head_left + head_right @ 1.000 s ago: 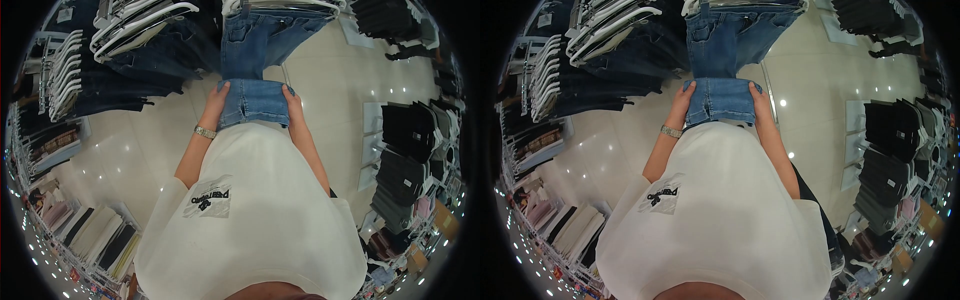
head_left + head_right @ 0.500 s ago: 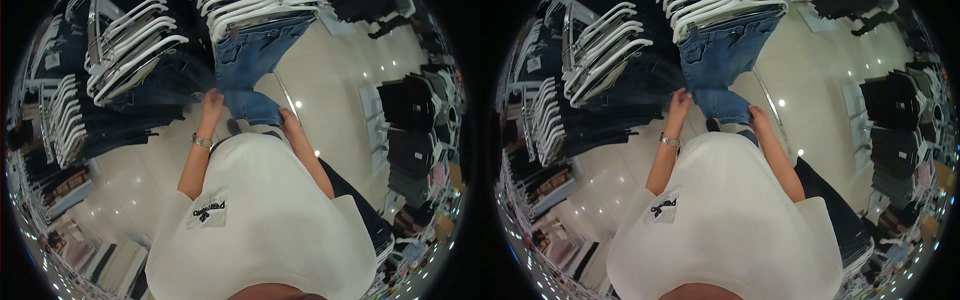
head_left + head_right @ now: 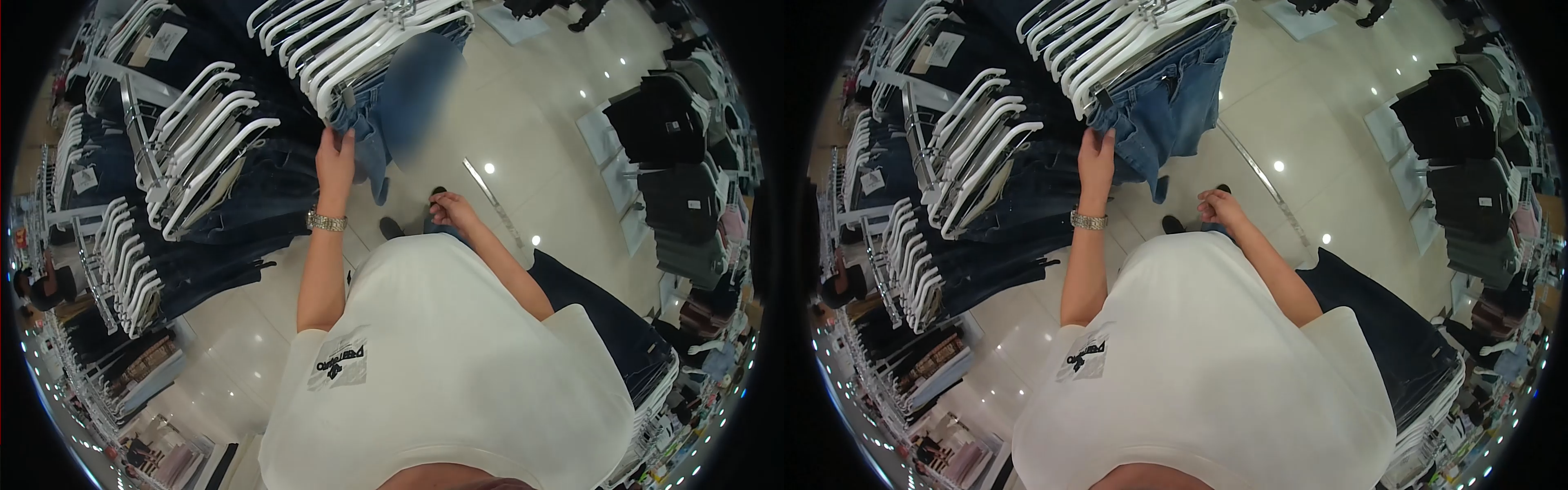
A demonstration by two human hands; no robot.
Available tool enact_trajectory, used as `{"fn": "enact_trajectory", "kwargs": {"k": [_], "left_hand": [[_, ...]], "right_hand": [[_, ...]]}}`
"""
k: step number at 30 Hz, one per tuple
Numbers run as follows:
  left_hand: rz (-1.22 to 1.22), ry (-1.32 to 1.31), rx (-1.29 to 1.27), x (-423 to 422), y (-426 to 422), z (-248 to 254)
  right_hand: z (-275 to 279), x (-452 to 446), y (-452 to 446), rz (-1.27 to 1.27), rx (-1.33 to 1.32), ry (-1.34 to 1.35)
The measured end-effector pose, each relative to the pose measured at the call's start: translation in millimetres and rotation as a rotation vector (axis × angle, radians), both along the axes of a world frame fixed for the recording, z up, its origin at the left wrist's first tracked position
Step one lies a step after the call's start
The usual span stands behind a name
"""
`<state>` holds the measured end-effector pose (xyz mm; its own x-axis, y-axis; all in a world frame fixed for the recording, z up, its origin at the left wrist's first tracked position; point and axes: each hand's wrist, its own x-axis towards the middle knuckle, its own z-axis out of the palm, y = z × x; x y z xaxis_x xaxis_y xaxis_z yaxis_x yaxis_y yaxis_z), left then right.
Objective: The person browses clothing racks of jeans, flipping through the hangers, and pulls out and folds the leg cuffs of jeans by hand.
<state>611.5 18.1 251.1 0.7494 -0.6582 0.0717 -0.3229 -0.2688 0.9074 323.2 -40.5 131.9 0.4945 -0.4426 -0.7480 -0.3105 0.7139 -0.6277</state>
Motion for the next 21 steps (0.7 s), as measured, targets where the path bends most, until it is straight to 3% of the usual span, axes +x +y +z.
{"fn": "enact_trajectory", "kwargs": {"k": [3,6,15,18,21], "left_hand": [[0.013,-0.004,0.012,-13,-6,-4],[0.017,0.016,-0.132,-19,-15,-14],[0.109,0.123,0.003,-2,-28,-39],[0.151,0.174,-0.134,-15,-33,-26],[0.237,0.123,-0.138,-9,-27,-47]], "right_hand": [[-7,-4,-6,-0.004,0.034,0.002],[-13,0,-18,0.014,0.068,0.008],[-26,20,-86,0.175,0.073,-0.047],[-30,21,-113,0.194,0.104,-0.063],[-36,21,-140,0.207,0.127,-0.066]]}}
